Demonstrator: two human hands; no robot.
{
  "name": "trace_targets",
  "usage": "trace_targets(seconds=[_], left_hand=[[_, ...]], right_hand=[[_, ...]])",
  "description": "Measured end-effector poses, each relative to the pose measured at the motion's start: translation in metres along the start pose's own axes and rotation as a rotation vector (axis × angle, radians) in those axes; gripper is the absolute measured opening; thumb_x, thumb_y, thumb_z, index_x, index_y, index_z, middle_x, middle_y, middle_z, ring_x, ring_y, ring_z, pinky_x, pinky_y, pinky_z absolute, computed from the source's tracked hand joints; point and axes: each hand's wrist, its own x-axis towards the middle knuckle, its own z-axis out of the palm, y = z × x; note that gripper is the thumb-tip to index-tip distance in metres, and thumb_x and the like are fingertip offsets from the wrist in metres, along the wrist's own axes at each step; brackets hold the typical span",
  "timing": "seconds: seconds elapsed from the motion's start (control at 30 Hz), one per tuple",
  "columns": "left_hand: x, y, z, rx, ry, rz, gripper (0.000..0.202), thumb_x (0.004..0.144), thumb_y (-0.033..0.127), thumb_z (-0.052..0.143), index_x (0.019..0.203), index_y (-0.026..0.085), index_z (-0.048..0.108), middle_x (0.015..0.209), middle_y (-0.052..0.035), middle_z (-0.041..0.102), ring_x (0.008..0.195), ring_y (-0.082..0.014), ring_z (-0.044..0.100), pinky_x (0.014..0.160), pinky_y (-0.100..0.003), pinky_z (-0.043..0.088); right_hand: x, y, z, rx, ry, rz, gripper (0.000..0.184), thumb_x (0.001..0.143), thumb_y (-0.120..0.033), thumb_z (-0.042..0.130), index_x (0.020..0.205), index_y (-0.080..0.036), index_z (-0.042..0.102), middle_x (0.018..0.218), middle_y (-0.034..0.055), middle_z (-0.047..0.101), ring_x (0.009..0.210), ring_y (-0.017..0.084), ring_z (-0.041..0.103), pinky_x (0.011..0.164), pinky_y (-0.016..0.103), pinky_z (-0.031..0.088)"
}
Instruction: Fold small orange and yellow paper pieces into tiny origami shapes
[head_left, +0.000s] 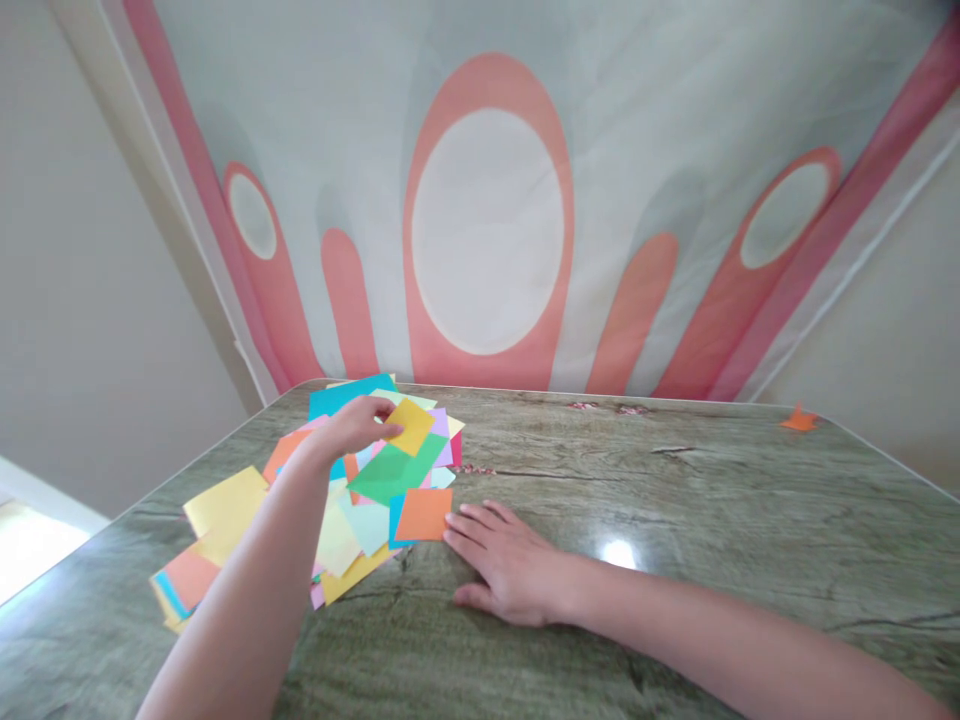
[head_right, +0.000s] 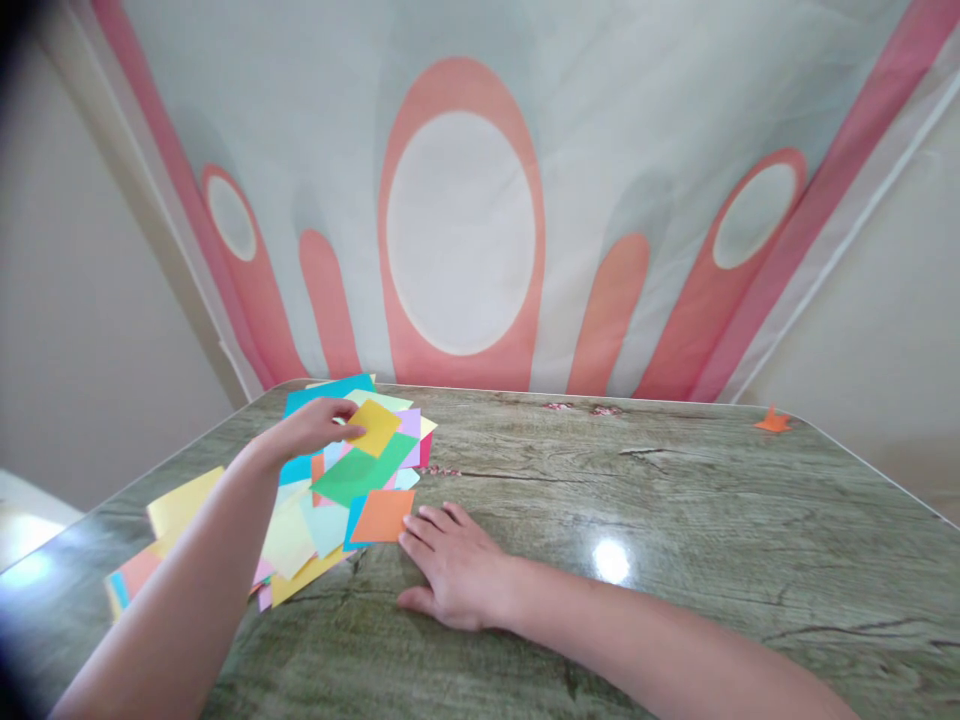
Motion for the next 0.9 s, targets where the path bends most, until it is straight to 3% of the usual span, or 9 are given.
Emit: trace_targets(seconds=[0.1,0.23,0.3,0.37,0.47,0.6,0.7,0.77,0.9], left_hand=[[0.000,0.019,0.004,-0.044,0.010,0.055,0.027,0.074,0.038,0.051,0.079,0.012,0.058,0.074,0.0012,0.058,0.068,-0.0130,0.051,0.061,-0.022,0.036],[0.005,0.048,0.034,-0.357,-0.117,0.137,0.031,0.072,0.036,0.055,0.093,0.013,0.056,0.077,-0.0017,0.061,0.069,-0.0145,0.056,0.060,-0.023,0.041],[0.007,0.064,0.057,-0.506,-0.171,0.114,0.043,0.070,0.035,0.058,0.107,0.014,0.049,0.077,-0.0022,0.061,0.067,-0.0146,0.057,0.058,-0.024,0.043],[0.007,0.080,0.079,-0.607,-0.218,0.103,0.052,0.069,0.034,0.060,0.114,0.014,0.044,0.075,-0.0020,0.061,0.066,-0.0147,0.057,0.057,-0.024,0.043],[0.001,0.101,0.106,-0.730,-0.271,0.111,0.059,0.066,0.033,0.064,0.118,0.015,0.041,0.076,-0.0020,0.061,0.067,-0.0149,0.058,0.055,-0.023,0.042],[-0.012,0.125,0.130,-0.895,-0.404,0.126,0.059,0.066,0.030,0.066,0.117,0.015,0.041,0.081,-0.0038,0.062,0.072,-0.0151,0.059,0.062,-0.025,0.044],[-0.020,0.136,0.141,-0.913,-0.489,0.170,0.062,0.066,0.028,0.066,0.120,0.015,0.038,0.080,-0.0037,0.062,0.071,-0.0150,0.060,0.061,-0.025,0.045],[-0.023,0.140,0.144,-0.837,-0.431,0.186,0.061,0.067,0.027,0.065,0.120,0.016,0.037,0.081,-0.0035,0.060,0.070,-0.0147,0.059,0.061,-0.025,0.046],[-0.031,0.147,0.138,-0.504,-0.118,0.313,0.042,0.069,0.033,0.064,0.106,0.018,0.052,0.101,-0.0092,0.056,0.089,-0.0193,0.055,0.074,-0.030,0.044]], right_hand=[[0.020,0.001,-0.001,-0.037,0.043,-0.032,0.060,0.086,-0.052,0.036,0.132,-0.015,0.034,0.139,0.0114,0.033,0.128,0.025,0.024,0.104,0.045,0.020],[0.021,0.008,-0.009,-0.082,0.179,-0.069,0.050,0.083,-0.041,0.049,0.124,-0.014,0.043,0.131,0.0129,0.043,0.119,0.024,0.036,0.097,0.039,0.030],[0.008,0.013,-0.012,-0.076,0.241,-0.081,0.029,0.084,-0.029,0.050,0.110,-0.018,0.052,0.112,0.0085,0.056,0.104,0.020,0.048,0.090,0.034,0.035],[-0.012,0.020,-0.015,-0.087,0.344,-0.042,0.014,0.085,-0.021,0.047,0.096,-0.019,0.056,0.095,0.0061,0.059,0.091,0.018,0.052,0.084,0.033,0.038],[-0.047,0.032,-0.017,-0.152,0.519,0.054,0.016,0.084,-0.017,0.047,0.098,-0.018,0.054,0.098,0.0087,0.058,0.092,0.020,0.050,0.082,0.036,0.038],[-0.087,0.046,-0.020,-0.260,0.464,0.117,0.029,0.082,-0.018,0.052,0.111,-0.020,0.052,0.107,0.0085,0.058,0.096,0.023,0.048,0.082,0.039,0.036],[-0.102,0.051,-0.023,-0.275,0.422,0.114,0.024,0.086,-0.017,0.047,0.106,-0.025,0.058,0.102,0.0058,0.062,0.094,0.020,0.051,0.079,0.037,0.036],[-0.106,0.053,-0.024,-0.250,0.418,0.127,0.022,0.087,-0.018,0.046,0.101,-0.025,0.061,0.096,0.0045,0.065,0.090,0.018,0.053,0.078,0.035,0.036],[-0.108,0.058,-0.022,-0.190,0.421,0.166,0.020,0.087,-0.020,0.046,0.097,-0.024,0.063,0.091,0.0045,0.066,0.087,0.017,0.055,0.076,0.034,0.037]])
